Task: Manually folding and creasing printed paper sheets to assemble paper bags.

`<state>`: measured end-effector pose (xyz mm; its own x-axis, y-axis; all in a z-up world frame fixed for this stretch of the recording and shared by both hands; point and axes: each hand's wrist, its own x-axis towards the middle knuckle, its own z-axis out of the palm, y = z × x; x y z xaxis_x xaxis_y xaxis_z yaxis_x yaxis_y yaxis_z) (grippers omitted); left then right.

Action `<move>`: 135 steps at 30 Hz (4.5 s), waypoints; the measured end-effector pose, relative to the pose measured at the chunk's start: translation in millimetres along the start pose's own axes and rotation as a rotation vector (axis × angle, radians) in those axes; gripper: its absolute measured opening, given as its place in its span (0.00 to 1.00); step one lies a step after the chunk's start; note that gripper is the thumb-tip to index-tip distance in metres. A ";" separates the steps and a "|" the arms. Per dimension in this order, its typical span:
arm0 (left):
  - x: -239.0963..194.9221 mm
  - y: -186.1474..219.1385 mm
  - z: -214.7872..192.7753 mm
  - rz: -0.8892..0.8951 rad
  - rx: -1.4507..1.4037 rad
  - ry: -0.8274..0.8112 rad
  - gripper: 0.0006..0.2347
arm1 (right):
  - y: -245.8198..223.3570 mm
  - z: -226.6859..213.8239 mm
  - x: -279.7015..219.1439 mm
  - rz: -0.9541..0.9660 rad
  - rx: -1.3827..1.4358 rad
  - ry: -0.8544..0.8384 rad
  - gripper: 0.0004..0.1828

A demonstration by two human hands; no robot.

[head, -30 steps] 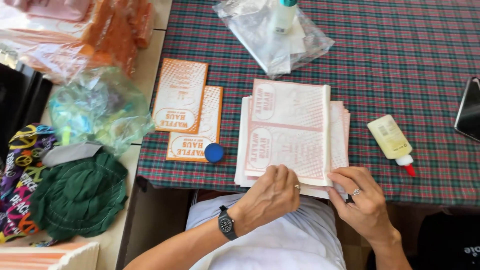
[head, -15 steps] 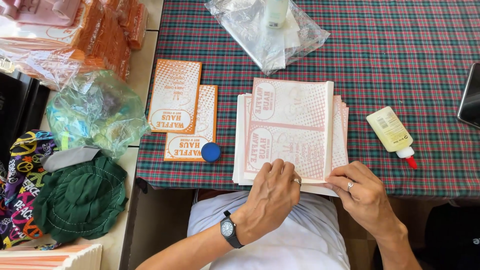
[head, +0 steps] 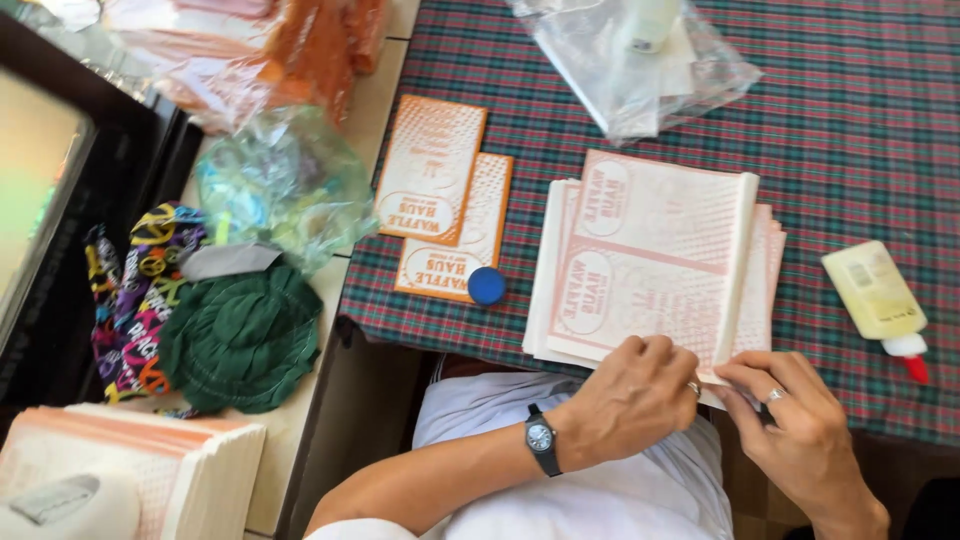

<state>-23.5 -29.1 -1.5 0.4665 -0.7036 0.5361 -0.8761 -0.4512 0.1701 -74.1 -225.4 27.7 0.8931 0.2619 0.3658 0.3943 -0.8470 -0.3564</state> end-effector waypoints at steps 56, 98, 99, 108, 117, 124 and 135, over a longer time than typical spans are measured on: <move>20.2 -33.2 42.1 -0.231 -0.171 -0.191 0.12 | 10.8 12.4 -4.0 0.389 0.164 0.047 0.03; 31.8 -29.7 17.0 -0.286 -0.219 -0.237 0.13 | 3.8 8.0 2.5 0.400 0.212 0.127 0.12; 29.5 -29.0 24.7 -0.264 -0.167 -0.171 0.17 | -6.8 3.2 6.7 0.335 0.146 0.159 0.11; 25.3 -24.2 29.9 -0.277 -0.158 -0.136 0.16 | -26.0 15.8 -18.1 -0.048 -0.094 0.147 0.15; 14.3 -17.3 23.8 -0.116 0.047 0.010 0.09 | -24.2 28.2 -35.6 0.126 -0.002 0.170 0.11; 9.5 -14.2 21.0 -0.089 0.129 0.047 0.05 | -9.4 40.6 -54.0 0.234 -0.053 0.108 0.14; -22.5 -62.1 -13.8 -0.133 0.055 -0.053 0.12 | -44.7 37.5 -19.3 0.030 -0.398 0.115 0.23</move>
<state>18.8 22.3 -12.7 0.5848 -0.6630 0.4673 -0.7989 -0.5705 0.1905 -100.8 -175.2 4.3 0.8641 0.1998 0.4621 0.2338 -0.9721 -0.0169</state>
